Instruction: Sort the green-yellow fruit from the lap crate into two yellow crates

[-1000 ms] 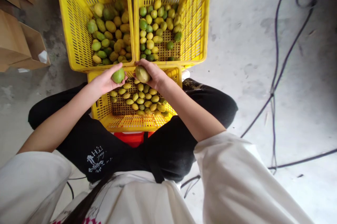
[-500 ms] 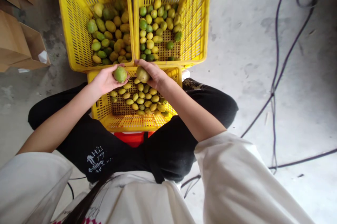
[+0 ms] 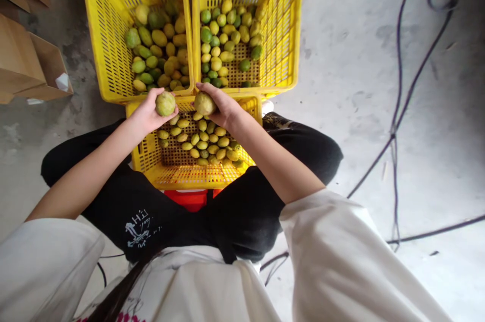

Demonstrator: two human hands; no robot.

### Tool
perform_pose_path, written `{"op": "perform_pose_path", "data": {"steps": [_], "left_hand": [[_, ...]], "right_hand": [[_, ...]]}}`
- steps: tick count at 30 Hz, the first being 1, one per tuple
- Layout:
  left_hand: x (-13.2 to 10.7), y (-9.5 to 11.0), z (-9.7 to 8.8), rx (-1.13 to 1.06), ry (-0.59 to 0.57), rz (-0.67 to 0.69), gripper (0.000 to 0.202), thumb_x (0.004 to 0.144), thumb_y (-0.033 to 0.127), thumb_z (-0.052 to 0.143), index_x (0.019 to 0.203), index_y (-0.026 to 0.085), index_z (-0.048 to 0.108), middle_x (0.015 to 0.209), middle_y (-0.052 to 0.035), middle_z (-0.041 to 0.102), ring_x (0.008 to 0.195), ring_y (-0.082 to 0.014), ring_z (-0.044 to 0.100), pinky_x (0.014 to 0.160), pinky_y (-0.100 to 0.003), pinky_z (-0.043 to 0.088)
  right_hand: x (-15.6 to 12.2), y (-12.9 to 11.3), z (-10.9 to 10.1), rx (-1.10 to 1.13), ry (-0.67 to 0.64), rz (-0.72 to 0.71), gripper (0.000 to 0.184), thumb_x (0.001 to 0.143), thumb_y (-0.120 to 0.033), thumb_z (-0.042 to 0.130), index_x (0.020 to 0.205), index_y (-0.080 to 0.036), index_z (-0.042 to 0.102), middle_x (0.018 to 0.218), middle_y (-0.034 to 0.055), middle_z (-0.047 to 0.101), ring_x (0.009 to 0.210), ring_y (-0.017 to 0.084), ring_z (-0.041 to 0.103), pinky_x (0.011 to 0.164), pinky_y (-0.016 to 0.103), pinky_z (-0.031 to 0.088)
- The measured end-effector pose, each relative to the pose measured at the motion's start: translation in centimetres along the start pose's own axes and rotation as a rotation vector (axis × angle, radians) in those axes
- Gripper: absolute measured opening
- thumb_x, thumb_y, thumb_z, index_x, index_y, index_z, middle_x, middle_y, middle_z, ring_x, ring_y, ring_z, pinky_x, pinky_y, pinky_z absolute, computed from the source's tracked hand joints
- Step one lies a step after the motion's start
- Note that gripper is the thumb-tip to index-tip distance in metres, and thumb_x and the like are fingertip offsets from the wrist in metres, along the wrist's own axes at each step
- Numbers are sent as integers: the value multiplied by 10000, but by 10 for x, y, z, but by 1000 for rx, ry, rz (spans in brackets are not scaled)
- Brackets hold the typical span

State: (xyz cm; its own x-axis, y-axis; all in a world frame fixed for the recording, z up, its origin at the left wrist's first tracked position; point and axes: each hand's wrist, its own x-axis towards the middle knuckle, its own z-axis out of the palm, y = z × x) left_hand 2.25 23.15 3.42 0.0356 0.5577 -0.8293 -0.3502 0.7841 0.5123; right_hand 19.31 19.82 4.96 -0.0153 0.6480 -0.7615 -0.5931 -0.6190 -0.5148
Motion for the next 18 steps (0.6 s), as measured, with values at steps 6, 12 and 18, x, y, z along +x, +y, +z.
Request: {"op": "perform_pose_path", "data": {"steps": [6,12,18], "left_hand": [[3,3,-1,18,-31,-87,268,976,486,644,945,220,653,721,-42,664,720,-185,684,659,-278,584],[1,0,-4,114,-72,-91,240,914,437,749,923,210,674,711,-27,661,686,-160,678,617,-234,555],[-6,-4,-5,129,-87,13,108,839,162,766,897,213,690,846,-38,711,870,-184,681,805,-305,586]], "right_hand": [[17,6,-13,-35,50,87,148,936,-303,612,1018,-190,662,895,38,685,904,206,707,752,368,622],[17,4,-13,-103,53,51,208,963,-374,596,1036,-202,688,816,10,663,849,190,707,693,314,601],[2,3,-7,-104,-66,36,88,897,-264,729,949,-210,685,786,-5,661,688,132,584,729,274,588]]}}
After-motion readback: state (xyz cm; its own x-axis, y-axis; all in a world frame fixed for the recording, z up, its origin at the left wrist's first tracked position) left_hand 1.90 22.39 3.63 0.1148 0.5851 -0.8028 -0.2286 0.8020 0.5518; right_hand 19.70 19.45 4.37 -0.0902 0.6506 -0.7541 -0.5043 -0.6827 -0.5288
